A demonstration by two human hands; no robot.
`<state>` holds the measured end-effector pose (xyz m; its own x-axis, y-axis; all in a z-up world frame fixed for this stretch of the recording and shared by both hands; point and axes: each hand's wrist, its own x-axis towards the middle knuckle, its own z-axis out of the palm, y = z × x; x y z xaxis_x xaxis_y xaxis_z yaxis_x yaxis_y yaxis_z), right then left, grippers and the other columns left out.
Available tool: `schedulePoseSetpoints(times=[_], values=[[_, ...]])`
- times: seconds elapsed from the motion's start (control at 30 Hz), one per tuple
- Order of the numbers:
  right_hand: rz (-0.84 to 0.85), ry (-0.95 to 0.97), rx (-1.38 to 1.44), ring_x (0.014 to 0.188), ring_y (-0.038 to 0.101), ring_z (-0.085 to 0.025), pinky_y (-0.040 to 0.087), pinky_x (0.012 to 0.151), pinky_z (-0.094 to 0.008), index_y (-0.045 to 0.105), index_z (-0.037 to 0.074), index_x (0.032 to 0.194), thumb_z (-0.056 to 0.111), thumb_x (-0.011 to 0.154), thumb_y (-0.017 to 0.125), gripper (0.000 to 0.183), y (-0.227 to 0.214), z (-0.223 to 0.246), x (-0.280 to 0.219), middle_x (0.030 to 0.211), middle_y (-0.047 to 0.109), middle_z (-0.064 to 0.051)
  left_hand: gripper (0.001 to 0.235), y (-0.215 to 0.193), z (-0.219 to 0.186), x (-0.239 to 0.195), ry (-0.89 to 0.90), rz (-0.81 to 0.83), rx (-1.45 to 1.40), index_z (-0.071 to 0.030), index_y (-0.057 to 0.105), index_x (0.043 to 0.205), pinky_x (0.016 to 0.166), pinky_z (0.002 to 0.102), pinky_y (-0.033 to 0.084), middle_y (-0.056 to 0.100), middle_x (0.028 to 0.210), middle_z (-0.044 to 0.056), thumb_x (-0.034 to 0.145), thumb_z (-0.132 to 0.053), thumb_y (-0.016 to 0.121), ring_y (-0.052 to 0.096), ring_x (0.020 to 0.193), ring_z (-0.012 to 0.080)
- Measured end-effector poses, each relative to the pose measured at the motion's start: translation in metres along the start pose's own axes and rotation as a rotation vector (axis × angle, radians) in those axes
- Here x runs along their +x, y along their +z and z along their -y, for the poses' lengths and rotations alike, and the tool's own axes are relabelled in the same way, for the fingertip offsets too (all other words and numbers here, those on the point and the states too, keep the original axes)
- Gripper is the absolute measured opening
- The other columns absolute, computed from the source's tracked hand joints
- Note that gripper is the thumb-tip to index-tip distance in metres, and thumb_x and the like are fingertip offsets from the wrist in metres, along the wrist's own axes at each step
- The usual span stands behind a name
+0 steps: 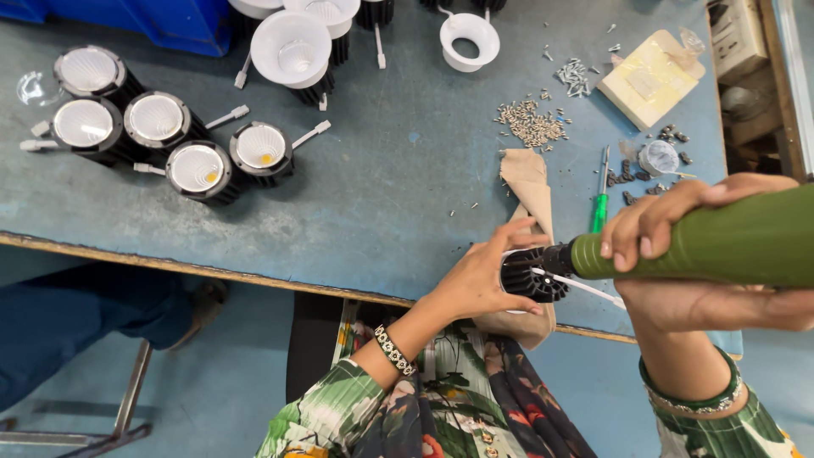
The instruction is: The person assembles LED light fixtures by inserting black finned heat sinks into white plastic housings and securing them with screws using a green cordless screwdriver. The person repeatedly picks up components, aligns them, and fastens screws while working at a blue workbench.
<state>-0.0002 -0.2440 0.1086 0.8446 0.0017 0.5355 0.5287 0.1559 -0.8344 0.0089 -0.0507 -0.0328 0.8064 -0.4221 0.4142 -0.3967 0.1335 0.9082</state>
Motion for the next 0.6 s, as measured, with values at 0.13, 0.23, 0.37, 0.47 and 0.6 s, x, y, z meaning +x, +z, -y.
schedulePoseSetpoints(times=[0.13, 0.23, 0.37, 0.47, 0.6], values=[[0.002, 0.009, -0.065, 0.049, 0.046, -0.022, 0.044, 0.049, -0.038, 0.042, 0.01, 0.12, 0.097, 0.079, 0.037, 0.097, -0.005, -0.01, -0.002, 0.07, 0.045, -0.01, 0.095, 0.003, 0.001, 0.003, -0.07, 0.013, 0.146, -0.01, 0.048, 0.147, 0.107, 0.043, 0.052, 0.069, 0.134, 0.016, 0.069, -0.043, 0.091, 0.067, 0.125, 0.0363], [-0.023, 0.026, -0.113, 0.048, 0.045, -0.022, 0.043, 0.048, -0.039, 0.04, 0.012, 0.124, 0.095, 0.079, 0.038, 0.094, -0.01, -0.022, -0.006, 0.068, 0.043, -0.008, 0.093, 0.0, 0.002, 0.002, -0.081, 0.012, 0.159, -0.01, 0.049, 0.144, 0.103, 0.044, 0.052, 0.069, 0.13, 0.016, 0.068, -0.044, 0.09, 0.066, 0.122, 0.0367], [-0.01, 0.105, 0.066, 0.056, 0.047, -0.024, 0.042, 0.056, -0.039, 0.04, 0.011, 0.125, 0.085, 0.092, 0.044, 0.081, -0.031, -0.024, -0.017, 0.077, 0.04, -0.008, 0.089, 0.003, 0.007, 0.002, -0.06, 0.004, 0.114, -0.012, 0.049, 0.142, 0.104, 0.042, 0.053, 0.07, 0.131, 0.013, 0.069, -0.044, 0.089, 0.067, 0.122, 0.0347], [0.007, 0.075, 0.071, 0.057, 0.046, -0.023, 0.042, 0.058, -0.038, 0.04, 0.011, 0.129, 0.084, 0.091, 0.045, 0.082, -0.04, -0.031, -0.02, 0.078, 0.038, -0.006, 0.087, 0.003, 0.008, 0.001, -0.062, -0.002, 0.121, -0.013, 0.05, 0.141, 0.103, 0.042, 0.053, 0.071, 0.13, 0.011, 0.069, -0.043, 0.089, 0.068, 0.121, 0.0345], [0.016, 0.073, 0.019, 0.057, 0.044, -0.022, 0.041, 0.057, -0.038, 0.039, 0.011, 0.129, 0.086, 0.091, 0.044, 0.084, -0.045, -0.032, -0.021, 0.079, 0.036, -0.005, 0.086, 0.003, 0.007, 0.001, -0.06, -0.003, 0.127, -0.013, 0.051, 0.141, 0.103, 0.042, 0.052, 0.071, 0.13, 0.01, 0.07, -0.044, 0.088, 0.067, 0.121, 0.0341]])
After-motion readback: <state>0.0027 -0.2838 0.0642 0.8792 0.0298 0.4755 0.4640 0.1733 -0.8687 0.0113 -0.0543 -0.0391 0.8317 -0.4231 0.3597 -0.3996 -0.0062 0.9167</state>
